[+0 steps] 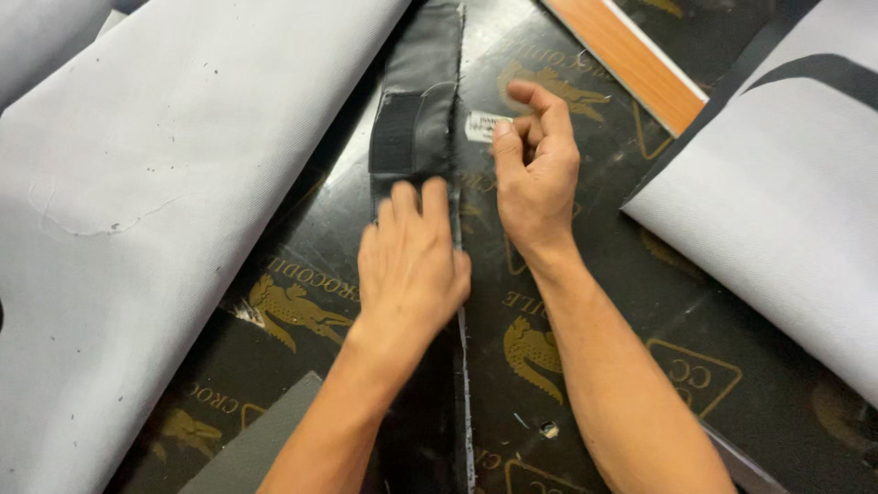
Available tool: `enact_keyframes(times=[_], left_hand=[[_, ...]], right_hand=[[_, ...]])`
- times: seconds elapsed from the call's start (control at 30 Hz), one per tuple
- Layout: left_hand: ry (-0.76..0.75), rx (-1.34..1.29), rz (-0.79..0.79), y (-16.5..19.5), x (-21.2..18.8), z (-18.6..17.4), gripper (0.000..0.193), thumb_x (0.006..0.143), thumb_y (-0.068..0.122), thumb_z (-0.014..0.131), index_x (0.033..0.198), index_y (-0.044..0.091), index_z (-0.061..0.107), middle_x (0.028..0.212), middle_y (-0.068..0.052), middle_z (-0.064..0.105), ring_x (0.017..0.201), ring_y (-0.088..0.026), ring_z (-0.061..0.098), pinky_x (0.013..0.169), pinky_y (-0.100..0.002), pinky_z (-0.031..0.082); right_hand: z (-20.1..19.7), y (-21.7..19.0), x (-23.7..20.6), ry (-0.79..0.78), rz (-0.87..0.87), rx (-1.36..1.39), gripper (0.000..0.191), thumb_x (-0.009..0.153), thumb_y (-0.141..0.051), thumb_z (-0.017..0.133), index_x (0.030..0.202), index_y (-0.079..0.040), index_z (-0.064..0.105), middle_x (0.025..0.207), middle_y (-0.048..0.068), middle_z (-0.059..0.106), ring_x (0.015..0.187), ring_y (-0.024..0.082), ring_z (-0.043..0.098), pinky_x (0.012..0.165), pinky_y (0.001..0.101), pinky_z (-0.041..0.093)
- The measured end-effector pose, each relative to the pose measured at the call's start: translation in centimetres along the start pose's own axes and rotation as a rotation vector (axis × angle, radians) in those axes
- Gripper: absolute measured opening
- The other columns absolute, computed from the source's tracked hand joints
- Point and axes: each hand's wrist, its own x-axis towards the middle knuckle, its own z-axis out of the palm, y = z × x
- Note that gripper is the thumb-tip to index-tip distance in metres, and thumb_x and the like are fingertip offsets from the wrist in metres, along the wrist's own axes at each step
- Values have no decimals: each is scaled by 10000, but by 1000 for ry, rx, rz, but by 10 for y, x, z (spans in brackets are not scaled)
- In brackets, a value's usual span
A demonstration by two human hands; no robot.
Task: The person uses a small metal blade to trim excess material along the stitched edges of a black fabric strap. They repeatedly lift the fabric, scrape the blade along the seam, and remove small trimmings by hand.
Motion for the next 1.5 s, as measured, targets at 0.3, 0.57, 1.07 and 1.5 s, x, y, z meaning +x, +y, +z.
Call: enact_keyframes(times=[0.3,0.57,1.07,1.5], left_hand=[[258,-63,-225,-21,66,42,443,762,73,704,1157,14,514,1021,-212,607,954,-420,624,782,-527,514],[517,-581,-223,-39,46,54,173,933,61,646,1098,23,685,1023,-136,741,912,-271,753,815,-378,589],[442,-389,-246,-51,56,58,141,911,122,705,1040,89,659,948,-113,731,830,-343,711,701,-468,533],[323,-501,-113,-29,14,54,133,924,119,685,1041,83,632,914,-117,725,812,-367,702,707,-474,532]], right_hand=[[4,-2,8,-1,127,124,152,1035,-61,631,1139,33,574,980,111,738,834,129,739,745,248,603],[3,8,6,-69,72,107,108,1061,-29,634,1082,25,543,1035,161,708,938,198,754,818,290,619],[12,6,-6,-342,71,93,119,1111,-102,545,1137,-14,471,1105,148,693,943,162,697,850,287,611],[11,16,-4,-177,51,119,132,1175,-136,539,1183,-36,453,900,83,651,682,79,574,641,208,505]])
